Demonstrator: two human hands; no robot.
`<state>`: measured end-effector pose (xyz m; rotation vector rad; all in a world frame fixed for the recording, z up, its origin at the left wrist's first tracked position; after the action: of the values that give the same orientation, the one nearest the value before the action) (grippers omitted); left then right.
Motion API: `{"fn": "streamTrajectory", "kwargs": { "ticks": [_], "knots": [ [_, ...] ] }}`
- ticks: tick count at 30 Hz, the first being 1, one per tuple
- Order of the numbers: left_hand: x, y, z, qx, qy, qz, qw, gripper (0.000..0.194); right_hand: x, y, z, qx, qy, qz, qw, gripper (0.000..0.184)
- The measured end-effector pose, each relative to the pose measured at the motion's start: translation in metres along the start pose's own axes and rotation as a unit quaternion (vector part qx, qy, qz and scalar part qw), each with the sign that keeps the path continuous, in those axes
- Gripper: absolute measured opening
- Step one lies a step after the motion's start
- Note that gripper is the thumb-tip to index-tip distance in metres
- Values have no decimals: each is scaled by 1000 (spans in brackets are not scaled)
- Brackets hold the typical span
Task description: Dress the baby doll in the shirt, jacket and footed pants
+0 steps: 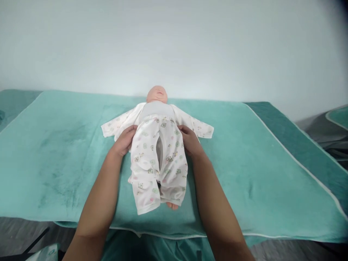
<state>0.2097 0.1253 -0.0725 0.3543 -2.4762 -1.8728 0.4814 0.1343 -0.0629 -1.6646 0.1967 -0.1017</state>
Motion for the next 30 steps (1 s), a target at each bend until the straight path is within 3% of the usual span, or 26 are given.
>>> {"fn": "streamTrajectory", "kwargs": {
  "ticks": [2, 8, 11, 14, 22, 27, 30],
  "knots": [
    [-3, 2, 0, -16, 16, -8, 1000, 19, -2, -1, 0, 3, 21, 6, 1000, 27],
    [-15, 10, -7, -59, 48, -4, 997, 20, -7, -6, 4, 44, -19, -9, 999, 31],
    [-19, 12, -12, -55, 63, -11, 996, 20, -8, -8, 6, 88, -31, -6, 996, 37],
    [-20, 11, -15, -43, 78, -22, 996, 18, -13, -8, 6, 91, -57, 22, 994, 42],
    [-19, 2, -2, -39, 53, -48, 997, 23, -15, -9, 11, 92, -75, 67, 991, 36],
    [-9, 19, 0, -146, 83, -4, 986, 21, -10, 0, 14, 74, -54, 54, 994, 28],
    [-4, 27, -3, -185, 95, 45, 977, 19, -4, 1, 16, 112, -3, 7, 994, 27]
  ]
}}
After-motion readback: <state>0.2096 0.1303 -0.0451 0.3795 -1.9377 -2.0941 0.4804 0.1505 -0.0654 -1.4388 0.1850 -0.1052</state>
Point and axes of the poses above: each hand's wrist, its own z-axis towards the middle knuckle, its own x-axis out of the back of the hand, y = z × x, the point moved 7 cm from there along z, towards the middle knuckle, and after that the axes turned 11 degrees about y, right-handed, at the moved point
